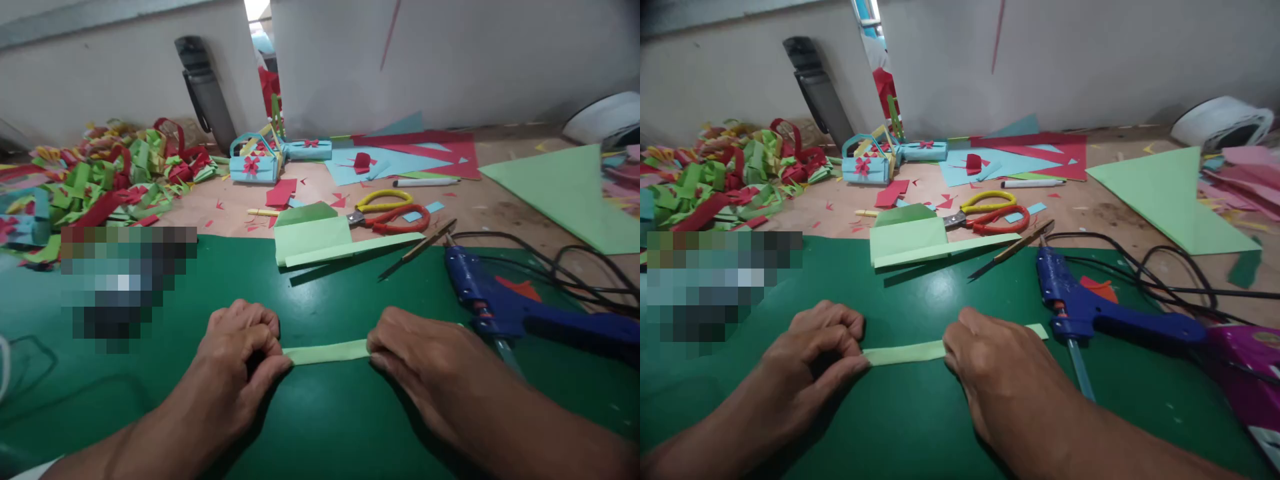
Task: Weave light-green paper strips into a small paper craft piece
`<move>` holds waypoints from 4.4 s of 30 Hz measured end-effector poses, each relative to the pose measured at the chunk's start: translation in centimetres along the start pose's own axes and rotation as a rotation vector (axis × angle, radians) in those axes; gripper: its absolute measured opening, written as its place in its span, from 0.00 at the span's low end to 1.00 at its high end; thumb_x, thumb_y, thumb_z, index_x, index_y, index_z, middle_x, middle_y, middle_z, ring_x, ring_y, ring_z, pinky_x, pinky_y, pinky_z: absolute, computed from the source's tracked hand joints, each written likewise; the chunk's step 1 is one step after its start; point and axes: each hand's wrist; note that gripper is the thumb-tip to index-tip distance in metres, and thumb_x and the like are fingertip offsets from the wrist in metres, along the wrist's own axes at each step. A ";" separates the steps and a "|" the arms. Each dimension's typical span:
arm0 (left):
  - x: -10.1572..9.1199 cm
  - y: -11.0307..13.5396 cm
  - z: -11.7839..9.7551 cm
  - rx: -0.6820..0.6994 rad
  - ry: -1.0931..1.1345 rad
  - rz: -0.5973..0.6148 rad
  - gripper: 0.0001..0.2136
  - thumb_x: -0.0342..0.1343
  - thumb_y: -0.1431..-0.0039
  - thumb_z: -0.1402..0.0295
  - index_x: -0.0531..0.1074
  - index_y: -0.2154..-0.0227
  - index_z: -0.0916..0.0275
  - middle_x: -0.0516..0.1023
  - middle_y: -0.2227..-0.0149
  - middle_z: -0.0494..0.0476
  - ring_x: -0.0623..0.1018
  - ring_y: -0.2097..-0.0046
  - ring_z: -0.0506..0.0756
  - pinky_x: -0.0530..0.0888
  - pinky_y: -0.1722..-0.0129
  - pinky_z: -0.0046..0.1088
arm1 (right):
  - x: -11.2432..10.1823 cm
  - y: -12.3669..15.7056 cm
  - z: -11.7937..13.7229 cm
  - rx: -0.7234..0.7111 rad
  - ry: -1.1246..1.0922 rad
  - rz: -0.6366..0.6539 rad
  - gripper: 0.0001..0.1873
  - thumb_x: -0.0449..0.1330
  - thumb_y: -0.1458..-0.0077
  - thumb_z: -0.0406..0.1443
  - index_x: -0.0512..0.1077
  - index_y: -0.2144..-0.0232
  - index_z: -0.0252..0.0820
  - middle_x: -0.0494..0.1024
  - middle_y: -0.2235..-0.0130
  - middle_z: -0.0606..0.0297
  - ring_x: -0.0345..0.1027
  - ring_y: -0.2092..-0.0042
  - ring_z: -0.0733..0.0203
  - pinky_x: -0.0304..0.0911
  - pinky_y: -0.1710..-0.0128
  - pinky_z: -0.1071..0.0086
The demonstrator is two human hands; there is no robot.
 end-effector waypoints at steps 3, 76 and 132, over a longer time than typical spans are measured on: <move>-0.1 0.0 -0.1 -0.002 0.003 0.008 0.10 0.49 0.40 0.70 0.65 0.78 0.61 0.70 0.69 0.53 0.66 0.63 0.55 0.61 0.60 0.36 | 0.1 0.1 -0.1 -0.012 -0.018 0.001 0.12 0.48 0.42 0.30 0.64 0.76 0.41 0.64 0.76 0.67 0.59 0.75 0.64 0.50 0.75 0.69; 2.5 -2.7 -5.3 0.642 -0.739 0.103 0.07 0.52 0.40 0.73 0.71 0.60 0.67 0.74 0.60 0.61 0.70 0.60 0.60 0.67 0.61 0.39 | -1.6 0.1 1.2 -0.298 0.489 0.060 0.07 0.56 0.49 0.24 0.69 0.67 0.36 0.72 0.66 0.58 0.64 0.66 0.55 0.54 0.77 0.67; -2.6 0.5 4.5 0.506 -0.648 -0.173 0.13 0.47 0.37 0.63 0.72 0.61 0.65 0.76 0.55 0.62 0.71 0.53 0.64 0.69 0.57 0.42 | -3.7 8.4 -3.3 -0.326 0.581 -0.296 0.16 0.48 0.45 0.28 0.72 0.65 0.49 0.77 0.66 0.64 0.62 0.53 0.52 0.34 0.42 0.48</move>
Point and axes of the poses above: each hand's wrist, its own y-axis away from the middle knuckle, its own x-axis out of the palm, z = x × y
